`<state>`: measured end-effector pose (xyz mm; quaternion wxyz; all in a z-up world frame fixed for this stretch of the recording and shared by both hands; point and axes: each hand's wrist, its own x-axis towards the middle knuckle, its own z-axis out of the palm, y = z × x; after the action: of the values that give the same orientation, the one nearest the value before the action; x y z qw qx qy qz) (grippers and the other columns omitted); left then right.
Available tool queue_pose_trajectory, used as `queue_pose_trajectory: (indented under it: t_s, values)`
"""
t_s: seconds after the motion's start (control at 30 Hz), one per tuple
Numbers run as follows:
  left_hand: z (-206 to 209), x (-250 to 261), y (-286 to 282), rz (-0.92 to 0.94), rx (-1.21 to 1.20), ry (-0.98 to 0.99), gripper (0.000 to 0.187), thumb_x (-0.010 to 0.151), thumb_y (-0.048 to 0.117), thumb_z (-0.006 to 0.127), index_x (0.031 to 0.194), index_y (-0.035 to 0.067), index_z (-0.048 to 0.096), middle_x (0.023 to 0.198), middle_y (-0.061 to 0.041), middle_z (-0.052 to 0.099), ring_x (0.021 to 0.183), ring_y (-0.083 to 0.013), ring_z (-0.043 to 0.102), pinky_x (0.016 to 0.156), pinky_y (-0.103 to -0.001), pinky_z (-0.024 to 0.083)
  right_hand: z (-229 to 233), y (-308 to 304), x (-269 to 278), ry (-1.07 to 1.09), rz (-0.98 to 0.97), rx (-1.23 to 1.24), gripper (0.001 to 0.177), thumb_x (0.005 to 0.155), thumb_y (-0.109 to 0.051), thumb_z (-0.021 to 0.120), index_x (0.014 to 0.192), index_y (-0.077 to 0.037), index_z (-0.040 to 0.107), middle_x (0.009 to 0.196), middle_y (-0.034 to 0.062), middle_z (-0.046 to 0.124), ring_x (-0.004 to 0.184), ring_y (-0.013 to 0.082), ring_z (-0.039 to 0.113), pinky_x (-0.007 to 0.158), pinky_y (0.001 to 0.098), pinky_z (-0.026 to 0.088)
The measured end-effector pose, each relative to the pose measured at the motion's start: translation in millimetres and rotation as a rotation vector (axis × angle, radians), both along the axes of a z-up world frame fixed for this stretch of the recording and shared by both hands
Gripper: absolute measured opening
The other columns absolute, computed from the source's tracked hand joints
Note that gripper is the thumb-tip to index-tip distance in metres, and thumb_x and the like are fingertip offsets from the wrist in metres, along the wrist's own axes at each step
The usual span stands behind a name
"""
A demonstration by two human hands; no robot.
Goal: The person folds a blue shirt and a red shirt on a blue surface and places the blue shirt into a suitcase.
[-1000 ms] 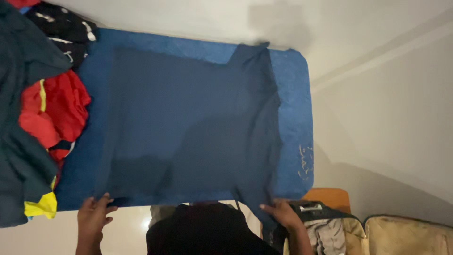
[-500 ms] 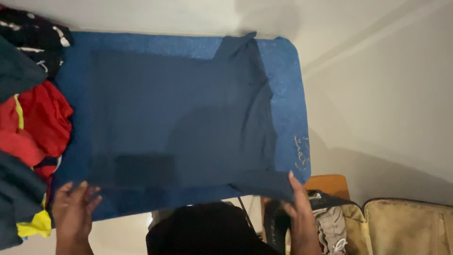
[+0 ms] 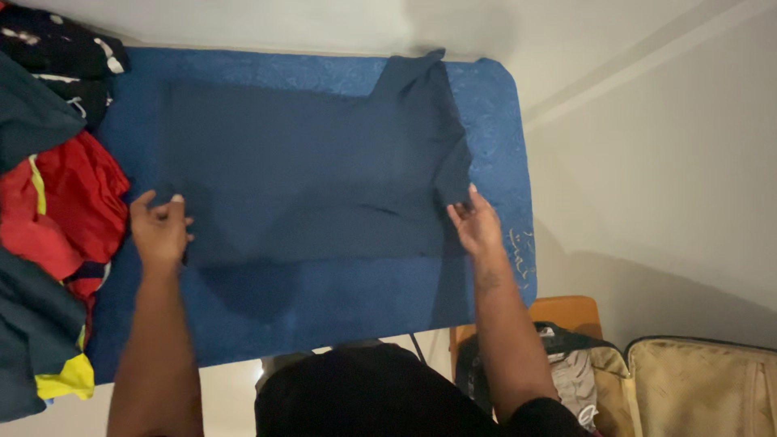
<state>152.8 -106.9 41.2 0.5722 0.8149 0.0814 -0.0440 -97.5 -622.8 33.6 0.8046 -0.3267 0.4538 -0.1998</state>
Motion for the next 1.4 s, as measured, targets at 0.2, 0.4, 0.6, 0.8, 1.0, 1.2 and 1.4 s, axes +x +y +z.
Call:
queue_pose_trajectory:
  t_s: [0.2, 0.4, 0.6, 0.8, 1.0, 1.2, 1.4]
  values:
    - [-6.8, -11.8, 15.4, -0.121, 0.764, -0.331, 0.047, 0.102, 0.037, 0.077, 0.127, -0.001, 0.067, 0.118, -0.025, 0.065, 0.109, -0.0438, 0.061, 0.090, -0.053, 0.049, 7.3, 14.3, 3.3, 0.271, 0.166, -0.193, 0.081, 0.092, -0.014, 0.073, 0.152, 0.007, 0.023, 0.110, 0.0171, 0.059, 0.104, 0.0311, 0.061, 0.095, 0.0470, 0.057]
    - [4.0, -40.0, 26.5, -0.103, 0.571, -0.149, 0.059, 0.100, 0.051, 0.072, 0.129, 0.000, 0.065, 0.117, -0.022, 0.067, 0.110, -0.0379, 0.065, 0.096, -0.046, 0.050, -1.1, 7.0, -2.3, -0.076, -0.029, -0.001, 0.038, 0.091, -0.009, 0.057, 0.123, 0.006, 0.042, 0.108, 0.0118, 0.060, 0.105, 0.0364, 0.068, 0.094, 0.0524, 0.055]
    - [1.6, -52.6, 54.5, -0.173, 0.593, 0.055, 0.069, 0.084, 0.051, 0.080, 0.128, 0.001, 0.066, 0.101, -0.014, 0.075, 0.090, -0.0271, 0.071, 0.086, -0.041, 0.051, -36.9, 39.2, -72.3, -0.097, -0.023, 0.056, 0.018, 0.103, -0.017, 0.065, 0.108, -0.001, 0.059, 0.098, 0.0136, 0.059, 0.095, 0.0279, 0.059, 0.095, 0.0444, 0.051]
    - [-19.1, -58.8, 77.3, -0.201, 0.408, -0.047, 0.039, 0.099, 0.036, 0.077, 0.116, 0.001, 0.072, 0.095, -0.017, 0.071, 0.088, -0.0273, 0.066, 0.080, -0.036, 0.052, -25.4, 59.3, -84.9, 0.155, 0.308, -0.074, 0.029, 0.097, -0.015, 0.077, 0.106, -0.010, 0.050, 0.107, 0.0101, 0.054, 0.101, 0.0266, 0.054, 0.091, 0.0487, 0.038]
    - [-16.6, -71.8, 75.4, -0.191, 0.482, -0.266, 0.038, 0.095, 0.037, 0.078, 0.113, 0.004, 0.072, 0.109, -0.018, 0.070, 0.103, -0.0315, 0.063, 0.090, -0.042, 0.050, -10.5, 76.0, -63.4, 0.244, 0.094, 0.032, 0.042, 0.091, -0.016, 0.073, 0.116, -0.023, 0.041, 0.121, 0.0107, 0.050, 0.111, 0.0347, 0.059, 0.101, 0.0521, 0.056]
    - [-19.7, -89.5, 66.2, -0.179, 0.713, -0.355, 0.033, 0.099, 0.032, 0.079, 0.111, 0.002, 0.073, 0.116, -0.019, 0.068, 0.112, -0.0365, 0.059, 0.097, -0.049, 0.047, -33.3, 70.8, -62.7, 0.105, 0.219, 0.138, 0.052, 0.095, -0.020, 0.079, 0.120, -0.001, 0.038, 0.105, 0.0131, 0.045, 0.093, 0.0293, 0.059, 0.097, 0.0552, 0.056]
    - [-17.6, -91.0, 61.3, -0.144, 0.545, -0.430, 0.025, 0.105, 0.024, 0.076, 0.111, 0.001, 0.069, 0.103, -0.013, 0.067, 0.094, -0.0252, 0.061, 0.085, -0.039, 0.050, -4.8, 53.6, 5.9, -0.181, 0.094, 0.094, 0.028, 0.104, -0.016, 0.072, 0.113, -0.004, 0.049, 0.096, 0.0082, 0.045, 0.084, 0.0248, 0.048, 0.103, 0.0696, 0.047]
